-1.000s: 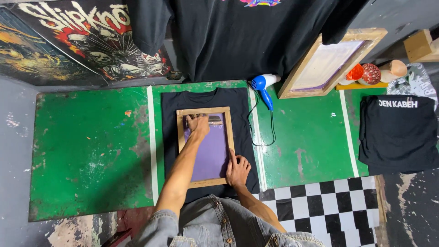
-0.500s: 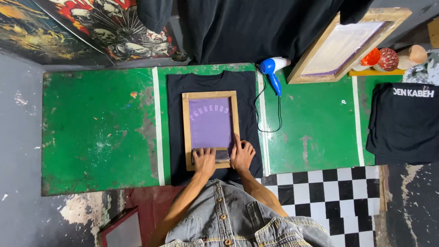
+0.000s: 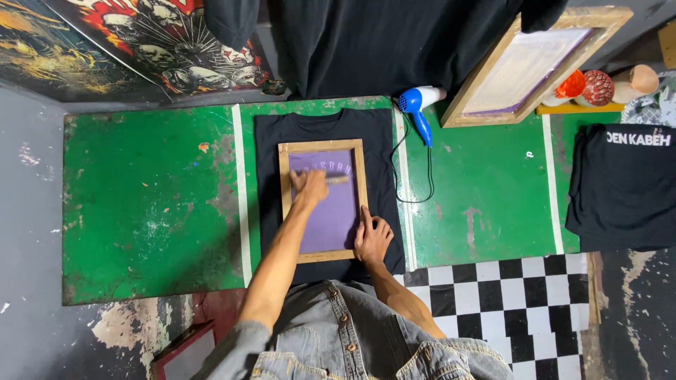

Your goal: Screen printing a design onto a t-shirt and drying it with a hair dryer.

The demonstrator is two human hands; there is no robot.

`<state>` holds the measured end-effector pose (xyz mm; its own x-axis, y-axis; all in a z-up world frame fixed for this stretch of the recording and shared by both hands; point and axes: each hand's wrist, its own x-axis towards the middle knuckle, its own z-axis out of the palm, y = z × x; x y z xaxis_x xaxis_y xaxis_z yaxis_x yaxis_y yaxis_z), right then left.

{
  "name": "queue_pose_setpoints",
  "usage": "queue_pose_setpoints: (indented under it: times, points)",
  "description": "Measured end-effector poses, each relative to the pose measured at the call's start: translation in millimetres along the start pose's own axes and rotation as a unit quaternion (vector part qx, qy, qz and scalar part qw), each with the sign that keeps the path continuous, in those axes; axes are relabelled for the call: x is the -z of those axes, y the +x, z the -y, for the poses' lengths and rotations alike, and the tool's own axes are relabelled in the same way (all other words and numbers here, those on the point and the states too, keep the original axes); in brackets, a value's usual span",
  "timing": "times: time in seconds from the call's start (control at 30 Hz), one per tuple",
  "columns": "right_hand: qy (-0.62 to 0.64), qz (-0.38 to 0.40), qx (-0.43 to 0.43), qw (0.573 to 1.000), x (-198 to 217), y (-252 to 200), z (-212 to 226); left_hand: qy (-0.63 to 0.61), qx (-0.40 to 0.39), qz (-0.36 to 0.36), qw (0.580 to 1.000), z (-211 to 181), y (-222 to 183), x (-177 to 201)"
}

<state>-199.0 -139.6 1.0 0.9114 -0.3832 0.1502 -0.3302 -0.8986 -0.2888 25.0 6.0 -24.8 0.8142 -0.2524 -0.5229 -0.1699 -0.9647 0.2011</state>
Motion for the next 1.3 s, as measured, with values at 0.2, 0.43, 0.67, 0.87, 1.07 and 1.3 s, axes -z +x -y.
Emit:
queue_pose_setpoints:
  times: [0.2,0.43,0.67,0.87,1.07,1.3]
  points:
    - [0.007,0.003,-0.009,1.000,0,0,-1,0.054,-0.011,-0.055,0.997,0,32,11]
    - [-0.016,-0.012,0.006,1.000,-1,0,-2,0.096,-0.023,-0.221,0.970,-22,-113,-2]
    - [-0.025,-0.024,0.017,0.999,-3,-1,-1,0.056,-0.082,-0.142,0.985,-13,-209,-73]
    - [-0.033,-0.021,0.011,0.999,-2,1,-2,0.016,-0.088,-0.005,0.996,-2,-176,-85]
    - [-0.034,-0.006,0.008,0.999,4,0,0,-0.003,-0.040,0.106,0.994,12,-72,-75]
    - [-0.051,-0.012,0.009,0.999,-2,3,-2,0.039,-0.012,-0.096,0.995,-14,-11,37]
